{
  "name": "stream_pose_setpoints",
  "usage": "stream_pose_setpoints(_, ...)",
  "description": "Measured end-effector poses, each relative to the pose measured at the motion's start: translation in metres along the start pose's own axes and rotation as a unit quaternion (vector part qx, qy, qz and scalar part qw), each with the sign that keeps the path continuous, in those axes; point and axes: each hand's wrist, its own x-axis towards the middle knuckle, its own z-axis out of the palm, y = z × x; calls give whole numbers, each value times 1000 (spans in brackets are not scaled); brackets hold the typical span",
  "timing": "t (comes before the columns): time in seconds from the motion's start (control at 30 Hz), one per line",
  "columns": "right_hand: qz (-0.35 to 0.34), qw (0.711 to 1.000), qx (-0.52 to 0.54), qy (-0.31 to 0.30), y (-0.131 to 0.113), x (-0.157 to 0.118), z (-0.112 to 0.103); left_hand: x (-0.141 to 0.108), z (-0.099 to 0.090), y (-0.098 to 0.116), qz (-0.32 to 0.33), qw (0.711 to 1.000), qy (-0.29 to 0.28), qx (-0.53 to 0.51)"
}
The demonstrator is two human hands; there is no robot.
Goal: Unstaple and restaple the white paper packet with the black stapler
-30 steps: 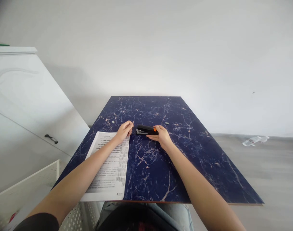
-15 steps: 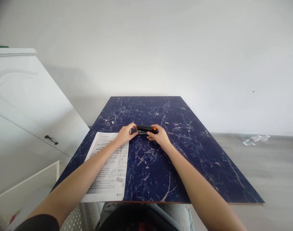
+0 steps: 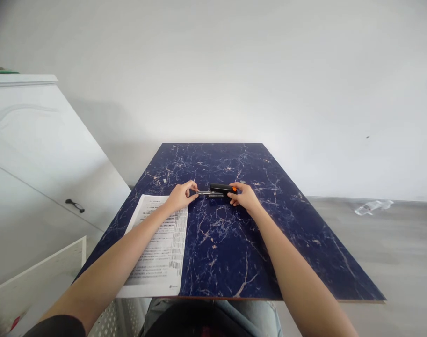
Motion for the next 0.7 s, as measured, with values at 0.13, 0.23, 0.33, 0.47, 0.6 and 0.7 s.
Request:
stream_pose_setpoints(0.13,-10,1000,-9,-6,1,0,0,6,-16,-4,-29,996,79,-42)
stream_pose_setpoints(0.23,-24,1000,-13,4,2,-1,4,8,-40,-20,-98,959,264,-10)
stream_pose_setpoints(0.33,-49,998,-25,-5,2,-4,9,2,-57,-45,-162,927,298,159)
stream_pose_setpoints(0.47,-69,996,-41,-32,3,-7,17,-3,-55,-73,-230,914,187,278)
stream_pose_setpoints(0.6,-71,995,-54,-48,3,-8,21,2,-49,-85,-199,923,146,296)
stream_pose_setpoints(0.7,-68,995,-63,-47,5,-6,20,4,-48,-86,-176,930,152,284)
